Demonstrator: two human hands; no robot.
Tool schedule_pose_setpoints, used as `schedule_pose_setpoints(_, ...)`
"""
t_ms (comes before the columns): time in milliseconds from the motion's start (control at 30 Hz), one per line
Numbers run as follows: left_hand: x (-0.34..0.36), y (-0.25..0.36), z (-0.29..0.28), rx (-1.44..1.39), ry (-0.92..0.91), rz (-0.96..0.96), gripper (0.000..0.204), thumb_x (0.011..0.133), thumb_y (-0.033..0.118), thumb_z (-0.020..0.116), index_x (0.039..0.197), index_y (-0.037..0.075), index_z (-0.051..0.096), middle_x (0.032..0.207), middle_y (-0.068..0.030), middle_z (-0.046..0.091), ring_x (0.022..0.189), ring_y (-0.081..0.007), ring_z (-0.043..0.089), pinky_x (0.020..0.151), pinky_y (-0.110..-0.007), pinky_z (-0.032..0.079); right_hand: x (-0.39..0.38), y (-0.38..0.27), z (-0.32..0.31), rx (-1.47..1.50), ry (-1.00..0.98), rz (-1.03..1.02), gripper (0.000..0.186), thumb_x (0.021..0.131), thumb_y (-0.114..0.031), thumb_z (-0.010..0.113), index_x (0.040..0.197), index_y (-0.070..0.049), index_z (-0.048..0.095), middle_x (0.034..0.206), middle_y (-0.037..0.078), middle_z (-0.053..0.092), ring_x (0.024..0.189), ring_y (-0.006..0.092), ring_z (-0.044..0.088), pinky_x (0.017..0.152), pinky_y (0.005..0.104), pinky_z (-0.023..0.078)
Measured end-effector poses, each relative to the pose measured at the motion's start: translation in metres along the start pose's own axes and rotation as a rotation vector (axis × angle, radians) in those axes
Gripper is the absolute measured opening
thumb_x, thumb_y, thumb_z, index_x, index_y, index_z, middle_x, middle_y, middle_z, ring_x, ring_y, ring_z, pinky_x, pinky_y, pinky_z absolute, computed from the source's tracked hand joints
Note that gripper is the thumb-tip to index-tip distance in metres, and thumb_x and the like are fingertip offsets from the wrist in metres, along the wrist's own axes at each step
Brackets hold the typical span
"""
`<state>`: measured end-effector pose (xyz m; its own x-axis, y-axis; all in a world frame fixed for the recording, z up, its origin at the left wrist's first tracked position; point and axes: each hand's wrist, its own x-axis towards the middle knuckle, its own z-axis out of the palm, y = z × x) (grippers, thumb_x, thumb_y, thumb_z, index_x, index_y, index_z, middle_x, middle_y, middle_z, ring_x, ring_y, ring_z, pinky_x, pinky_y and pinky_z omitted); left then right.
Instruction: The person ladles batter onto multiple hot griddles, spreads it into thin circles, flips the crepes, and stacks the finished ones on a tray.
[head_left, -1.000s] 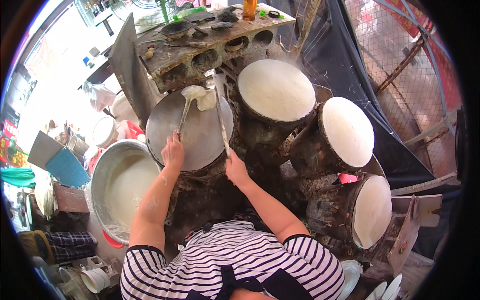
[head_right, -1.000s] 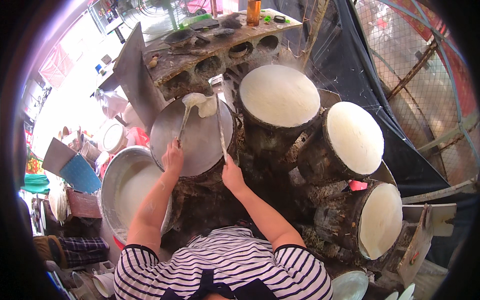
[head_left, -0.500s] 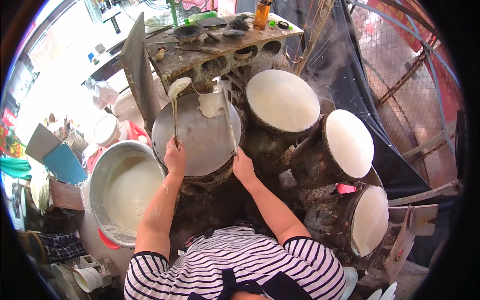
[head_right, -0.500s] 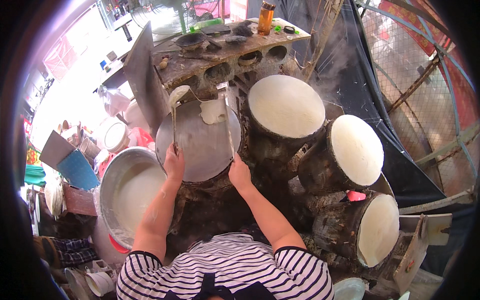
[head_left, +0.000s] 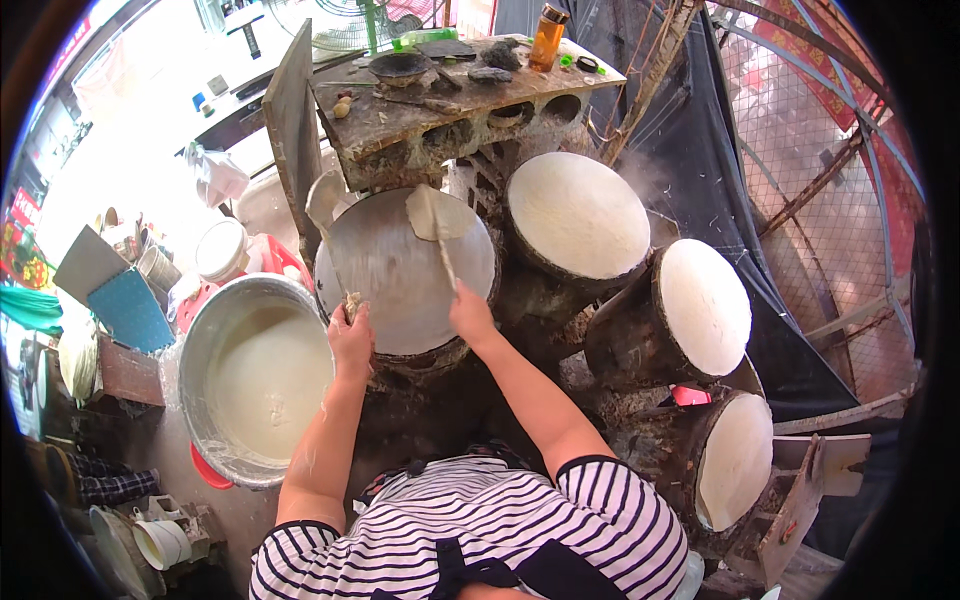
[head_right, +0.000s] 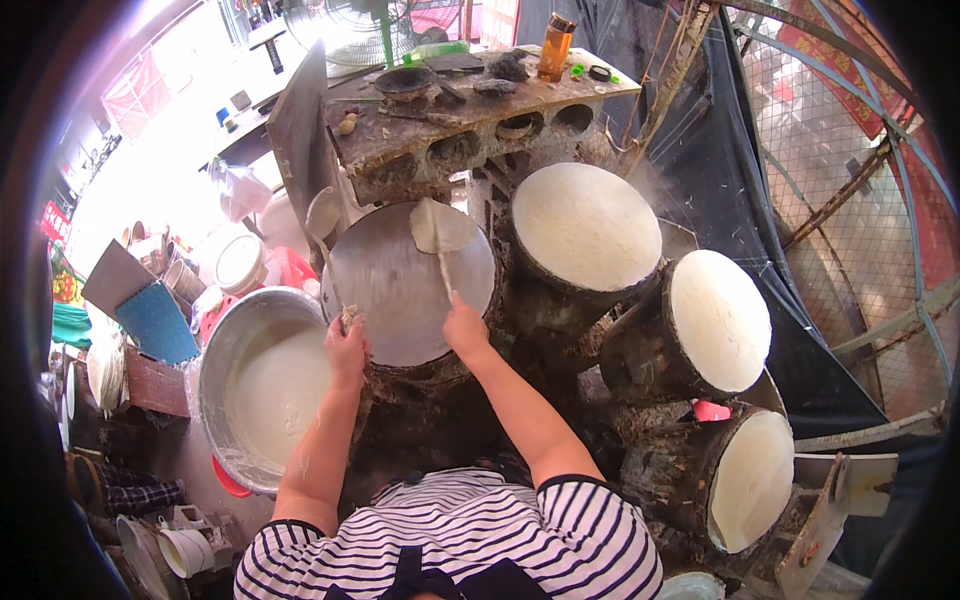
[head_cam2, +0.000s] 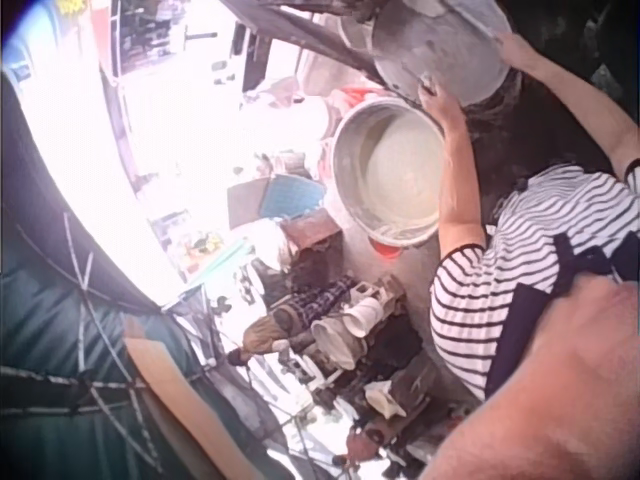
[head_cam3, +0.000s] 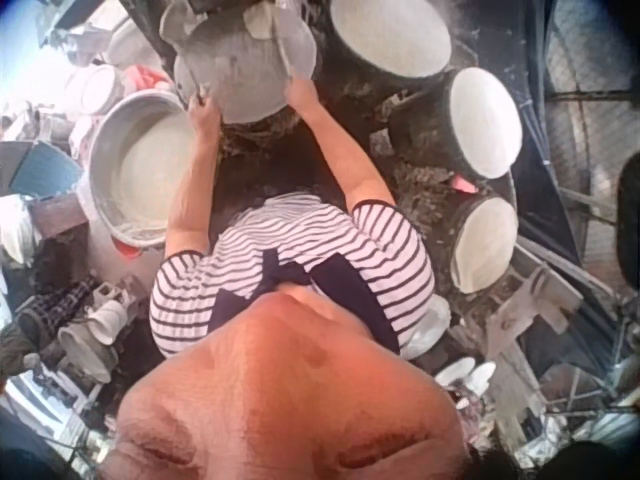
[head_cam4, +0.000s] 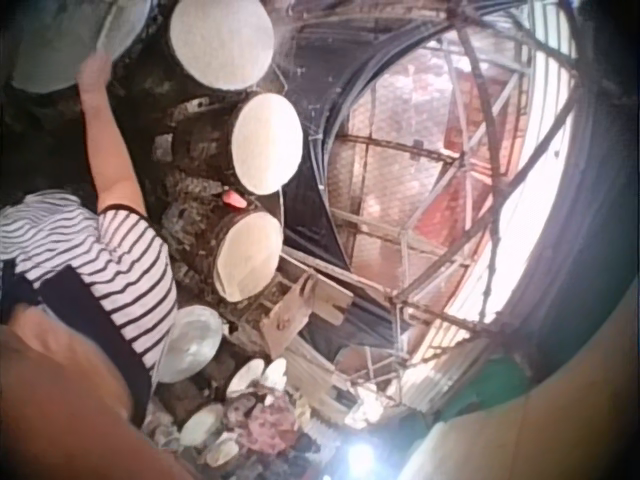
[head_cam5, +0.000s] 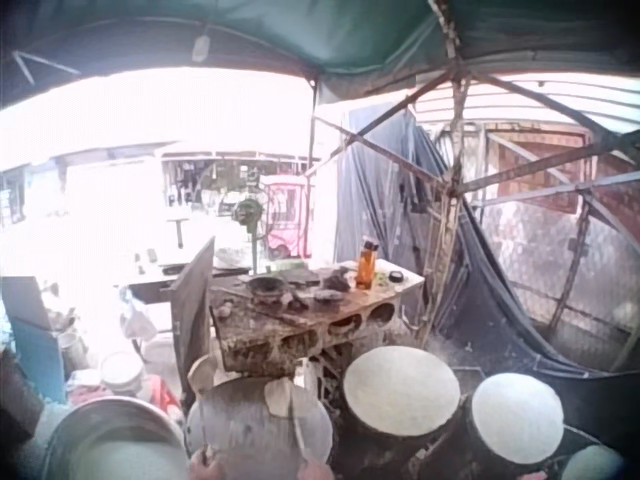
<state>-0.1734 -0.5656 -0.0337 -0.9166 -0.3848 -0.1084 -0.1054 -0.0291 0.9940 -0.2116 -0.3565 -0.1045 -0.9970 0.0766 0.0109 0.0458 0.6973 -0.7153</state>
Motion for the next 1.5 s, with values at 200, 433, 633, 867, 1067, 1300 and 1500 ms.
schedule_pose_setpoints(200, -0.014, 0.020, -0.028, -0.190, 0.020, -0.050, 0.012, 0.087, 0.013, 0.057, 0.093, 0.003, 0.054, 0.061, 0.0022, 0.044, 0.041, -0.0071, 0.041, 0.036, -0.022, 0.032, 0.005, -0.013, -0.038, -0.074, 0.019, 0.047, 0.042, 0.084, -0.015, 0.045, 0.125, -0.007, 0.048, 0.088, 0.025, 0.062, 0.086, 0.0417, 0.059, 0.076, 0.0500, 0.046)
schedule_pose_setpoints(433, -0.025, 0.021, -0.044, -0.189, 0.036, -0.066, 0.011, 0.088, 0.012, 0.057, 0.089, 0.002, 0.052, 0.058, 0.0018, 0.044, 0.038, -0.0072, 0.041, 0.034, -0.022, 0.031, 0.004, -0.040, 0.009, -0.098, -0.067, -0.005, 0.041, 0.084, -0.012, 0.040, 0.124, -0.007, 0.048, 0.088, 0.025, 0.062, 0.086, 0.0433, 0.059, 0.076, 0.0516, 0.045)
schedule_pose_setpoints(633, -0.023, 0.011, -0.062, -0.233, 0.012, -0.097, 0.010, 0.089, 0.013, 0.055, 0.088, 0.003, 0.052, 0.056, 0.0016, 0.044, 0.038, -0.0072, 0.041, 0.033, -0.022, 0.031, -0.033, -0.030, -0.016, -0.104, 0.047, 0.058, 0.040, 0.086, -0.012, 0.042, 0.125, -0.006, 0.047, 0.090, 0.024, 0.061, 0.084, 0.0428, 0.058, 0.073, 0.0514, 0.045)
schedule_pose_setpoints(867, -0.022, 0.012, -0.070, -0.236, 0.018, -0.094, 0.010, 0.089, 0.014, 0.054, 0.087, 0.005, 0.051, 0.059, 0.0014, 0.044, 0.039, -0.0074, 0.040, 0.033, -0.022, 0.032, -0.035, -0.045, 0.043, -0.137, -0.009, -0.098, 0.040, 0.084, -0.009, 0.043, 0.123, -0.003, 0.047, 0.080, 0.026, 0.059, 0.077, 0.0435, 0.058, 0.068, 0.0514, 0.046)
schedule_pose_setpoints(1067, -0.037, 0.013, -0.086, -0.256, 0.080, -0.079, 0.014, 0.088, 0.016, 0.055, 0.085, 0.004, 0.049, 0.062, 0.0014, 0.043, 0.039, -0.0076, 0.040, 0.032, -0.021, 0.033, 0.014, -0.035, 0.006, -0.147, 0.020, -0.046, 0.041, 0.085, -0.010, 0.040, 0.125, -0.003, 0.045, 0.083, 0.025, 0.061, 0.079, 0.0434, 0.058, 0.071, 0.0514, 0.045)
schedule_pose_setpoints(1300, -0.042, 0.005, -0.088, -0.261, 0.159, -0.082, 0.016, 0.088, 0.018, 0.057, 0.082, 0.006, 0.048, 0.060, 0.0015, 0.043, 0.038, -0.0079, 0.040, 0.032, -0.021, 0.033, 0.000, -0.032, 0.026, -0.074, -0.184, -0.252, 0.042, 0.085, -0.013, 0.042, 0.127, -0.006, 0.046, 0.081, 0.024, 0.061, 0.079, 0.0435, 0.057, 0.070, 0.0510, 0.045)
schedule_pose_setpoints(1500, -0.054, 0.002, -0.073, -0.257, 0.227, -0.112, 0.012, 0.089, 0.015, 0.054, 0.081, 0.007, 0.048, 0.056, 0.0024, 0.041, 0.038, -0.0073, 0.040, 0.032, -0.022, 0.031, 0.067, 0.001, 0.003, -0.200, -0.012, -0.211, 0.042, 0.084, -0.012, 0.041, 0.126, -0.011, 0.048, 0.076, 0.024, 0.060, 0.076, 0.0415, 0.059, 0.069, 0.0519, 0.046)
